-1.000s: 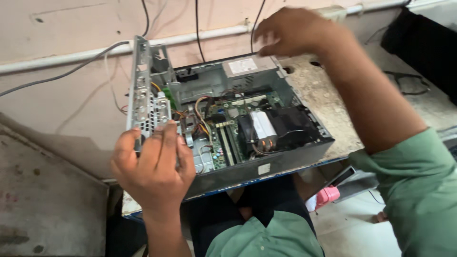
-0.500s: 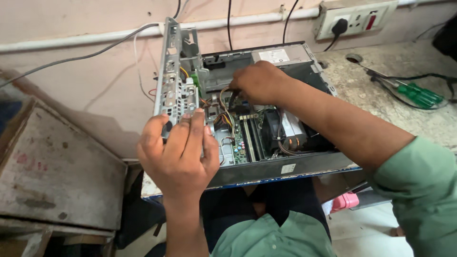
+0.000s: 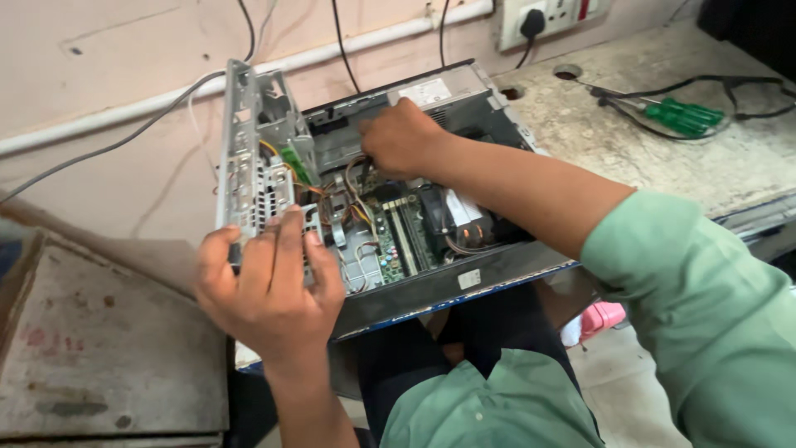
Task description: The person opens a desktop computer case, removes the side panel, and works inside the chassis. They disconnect and reconnect internal cables, then use a screwdriver to remove screws from the motherboard area. The case remains open at the end.
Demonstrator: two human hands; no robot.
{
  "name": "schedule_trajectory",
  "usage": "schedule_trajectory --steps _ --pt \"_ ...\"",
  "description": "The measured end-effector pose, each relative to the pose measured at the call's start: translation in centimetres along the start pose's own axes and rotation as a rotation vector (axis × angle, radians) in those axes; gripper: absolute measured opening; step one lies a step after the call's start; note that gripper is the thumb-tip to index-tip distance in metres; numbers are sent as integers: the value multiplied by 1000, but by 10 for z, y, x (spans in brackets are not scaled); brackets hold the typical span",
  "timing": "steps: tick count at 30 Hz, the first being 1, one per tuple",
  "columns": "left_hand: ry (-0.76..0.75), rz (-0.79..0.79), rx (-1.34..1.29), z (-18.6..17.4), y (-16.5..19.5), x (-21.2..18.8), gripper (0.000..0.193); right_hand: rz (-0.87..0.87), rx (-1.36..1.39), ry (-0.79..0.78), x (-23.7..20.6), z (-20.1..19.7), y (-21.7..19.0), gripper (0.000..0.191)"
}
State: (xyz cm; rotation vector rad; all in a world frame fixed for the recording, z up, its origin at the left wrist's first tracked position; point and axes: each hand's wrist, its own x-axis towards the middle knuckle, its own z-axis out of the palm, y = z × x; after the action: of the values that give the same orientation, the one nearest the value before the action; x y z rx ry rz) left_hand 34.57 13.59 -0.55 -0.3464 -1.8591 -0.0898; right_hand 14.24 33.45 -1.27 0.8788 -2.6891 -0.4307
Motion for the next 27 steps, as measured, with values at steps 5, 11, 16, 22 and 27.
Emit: schedule_trajectory --steps 5,11,16,22,27 --pt "9 0 10 2 -2 -3 24 35 38 243 -2 -9 -3 16" --pt "0 6 -19 2 -5 -5 23 -130 -143 492 -13 -15 5 13" --pt "3 -3 4 2 -4 -3 24 -102 -68 488 -20 -29 13 23" --pt "8 -27 -9 3 -3 -3 23 -70 14 366 -21 -38 22 9" --pt "-5 -33 -32 3 -5 -5 24 -96 217 -75 -22 -36 15 13"
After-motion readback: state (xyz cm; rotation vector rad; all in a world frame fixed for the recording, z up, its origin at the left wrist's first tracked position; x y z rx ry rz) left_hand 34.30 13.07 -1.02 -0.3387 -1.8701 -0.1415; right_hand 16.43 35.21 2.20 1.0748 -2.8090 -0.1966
